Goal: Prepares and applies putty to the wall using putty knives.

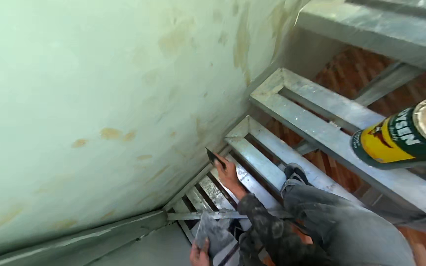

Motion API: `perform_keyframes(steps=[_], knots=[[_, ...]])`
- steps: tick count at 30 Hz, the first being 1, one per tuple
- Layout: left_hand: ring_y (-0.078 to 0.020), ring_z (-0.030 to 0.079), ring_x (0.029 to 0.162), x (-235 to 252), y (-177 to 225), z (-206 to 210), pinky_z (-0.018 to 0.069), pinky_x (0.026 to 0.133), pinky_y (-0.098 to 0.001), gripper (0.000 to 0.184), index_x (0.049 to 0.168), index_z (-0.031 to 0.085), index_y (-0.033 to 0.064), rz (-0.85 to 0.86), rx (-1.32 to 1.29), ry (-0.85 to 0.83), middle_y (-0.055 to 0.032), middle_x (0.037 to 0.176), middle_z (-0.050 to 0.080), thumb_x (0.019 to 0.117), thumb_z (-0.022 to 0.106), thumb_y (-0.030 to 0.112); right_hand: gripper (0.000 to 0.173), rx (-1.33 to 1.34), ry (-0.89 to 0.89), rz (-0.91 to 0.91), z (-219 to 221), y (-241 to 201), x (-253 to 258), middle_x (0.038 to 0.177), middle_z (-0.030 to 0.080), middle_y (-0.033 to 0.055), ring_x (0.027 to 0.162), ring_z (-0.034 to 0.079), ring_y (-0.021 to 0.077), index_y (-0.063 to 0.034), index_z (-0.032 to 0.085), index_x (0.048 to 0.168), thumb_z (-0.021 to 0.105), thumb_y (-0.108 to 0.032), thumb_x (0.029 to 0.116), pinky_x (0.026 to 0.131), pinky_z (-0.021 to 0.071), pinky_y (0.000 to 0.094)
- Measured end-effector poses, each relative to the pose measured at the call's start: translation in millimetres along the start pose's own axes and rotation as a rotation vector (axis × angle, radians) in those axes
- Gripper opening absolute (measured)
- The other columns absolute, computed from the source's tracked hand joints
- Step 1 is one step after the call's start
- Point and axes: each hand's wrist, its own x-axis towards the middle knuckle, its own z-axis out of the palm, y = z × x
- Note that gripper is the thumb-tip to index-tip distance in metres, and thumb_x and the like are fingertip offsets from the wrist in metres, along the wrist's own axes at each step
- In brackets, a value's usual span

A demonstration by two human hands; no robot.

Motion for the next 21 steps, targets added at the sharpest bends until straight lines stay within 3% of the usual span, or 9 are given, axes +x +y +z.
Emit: perform_keyframes(steps=[4, 6, 8, 11, 12, 14, 16, 18, 21], knots=[[-0.0237, 0.072, 0.092, 8.9, 49.9, 41.8, 0.0624, 0.079, -0.0439, 0.035, 0.138, 0.048, -0.0024, -0.009, -0.241, -0.068, -0.0189, 0.112, 0.068, 0.1040, 0.051, 0.004, 0.035, -0.017, -0.183, 0.270, -54.7, -26.6, -86.1, 0.117, 0.073, 0.0172, 0.109, 0.070, 0.0176, 0.0037, 0.066, 0.129, 0.051, -0.017, 0.1051, 0.101, 0.0546, 0.0371], [-0.0253, 0.072, 0.089, 5.3, 71.7, 58.5, 0.0629, 0.074, -0.0447, 0.036, 0.141, 0.046, -0.0009, -0.014, -0.284, -0.099, -0.0200, 0.112, 0.068, 0.1060, 0.050, 0.006, 0.037, -0.090, -0.270, 0.268, -70.0, -43.8, -120.3, 0.115, 0.074, 0.0153, 0.106, 0.071, 0.0161, 0.0010, 0.065, 0.133, 0.050, -0.020, 0.1058, 0.099, 0.0557, 0.0367], [-0.0269, 0.070, 0.094, -2.0, 82.4, 64.6, 0.0615, 0.078, -0.0462, 0.038, 0.143, 0.045, -0.0012, 0.013, -0.254, -0.107, -0.0221, 0.117, 0.065, 0.1059, 0.050, 0.007, 0.040, -0.223, -0.399, 0.241, -84.5, -50.4, -151.6, 0.102, 0.075, 0.0151, 0.090, 0.071, 0.0180, -0.0005, 0.066, 0.133, 0.049, -0.023, 0.1056, 0.088, 0.0568, 0.0389], [-0.0252, 0.069, 0.097, -1.2, 85.6, 53.7, 0.0599, 0.084, -0.0439, 0.038, 0.142, 0.048, -0.0022, 0.102, -0.201, -0.062, -0.0226, 0.120, 0.065, 0.1054, 0.053, 0.008, 0.040, -0.428, -0.655, 0.250, -119.3, -45.6, -168.4, 0.102, 0.074, 0.0185, 0.097, 0.072, 0.0280, -0.0009, 0.070, 0.126, 0.046, -0.027, 0.1071, 0.093, 0.0549, 0.0491], [-0.0244, 0.070, 0.095, 0.0, 86.5, 47.8, 0.0606, 0.082, -0.0431, 0.037, 0.141, 0.048, -0.0023, 0.102, -0.220, -0.044, -0.0221, 0.118, 0.066, 0.1059, 0.052, 0.009, 0.037, -0.440, -0.601, 0.259, -126.6, -48.1, -168.7, 0.098, 0.074, 0.0186, 0.094, 0.072, 0.0280, 0.0007, 0.072, 0.119, 0.048, -0.025, 0.1062, 0.091, 0.0557, 0.0496], [-0.0234, 0.071, 0.091, -2.4, 88.8, 36.2, 0.0615, 0.078, -0.0422, 0.035, 0.139, 0.050, -0.0021, 0.058, -0.255, -0.034, -0.0205, 0.113, 0.067, 0.1085, 0.049, 0.016, 0.032, -0.337, -0.317, 0.307, -128.8, -61.9, -162.0, 0.090, 0.072, 0.0164, 0.086, 0.071, 0.0235, 0.0048, 0.072, 0.108, 0.056, -0.023, 0.1035, 0.085, 0.0579, 0.0460], [-0.0241, 0.070, 0.092, -10.3, 95.6, 28.4, 0.0605, 0.079, -0.0435, 0.037, 0.139, 0.051, -0.0015, -0.016, -0.274, -0.079, -0.0198, 0.112, 0.067, 0.1102, 0.045, 0.021, 0.030, -0.072, -0.084, 0.395, -116.7, -78.3, -144.0, 0.093, 0.074, 0.0134, 0.085, 0.073, 0.0189, 0.0054, 0.069, 0.110, 0.058, -0.022, 0.1035, 0.082, 0.0620, 0.0403], [-0.0251, 0.071, 0.089, -25.4, 101.6, 27.0, 0.0615, 0.074, -0.0439, 0.037, 0.139, 0.050, 0.0012, -0.113, -0.287, -0.160, -0.0183, 0.108, 0.068, 0.1107, 0.044, 0.024, 0.034, 0.210, -0.051, 0.512, -102.9, -91.9, -128.2, 0.097, 0.073, 0.0133, 0.084, 0.073, 0.0204, 0.0039, 0.062, 0.121, 0.052, -0.026, 0.1072, 0.075, 0.0635, 0.0402], [-0.0261, 0.072, 0.087, -44.2, 109.8, 27.3, 0.0622, 0.072, -0.0446, 0.036, 0.138, 0.048, 0.0022, -0.242, -0.337, -0.315, -0.0179, 0.105, 0.069, 0.1109, 0.042, 0.024, 0.030, 0.377, -0.210, 0.585, -85.8, -91.1, -117.9, 0.092, 0.071, 0.0140, 0.077, 0.071, 0.0211, 0.0022, 0.060, 0.119, 0.052, -0.024, 0.1068, 0.068, 0.0616, 0.0382]])
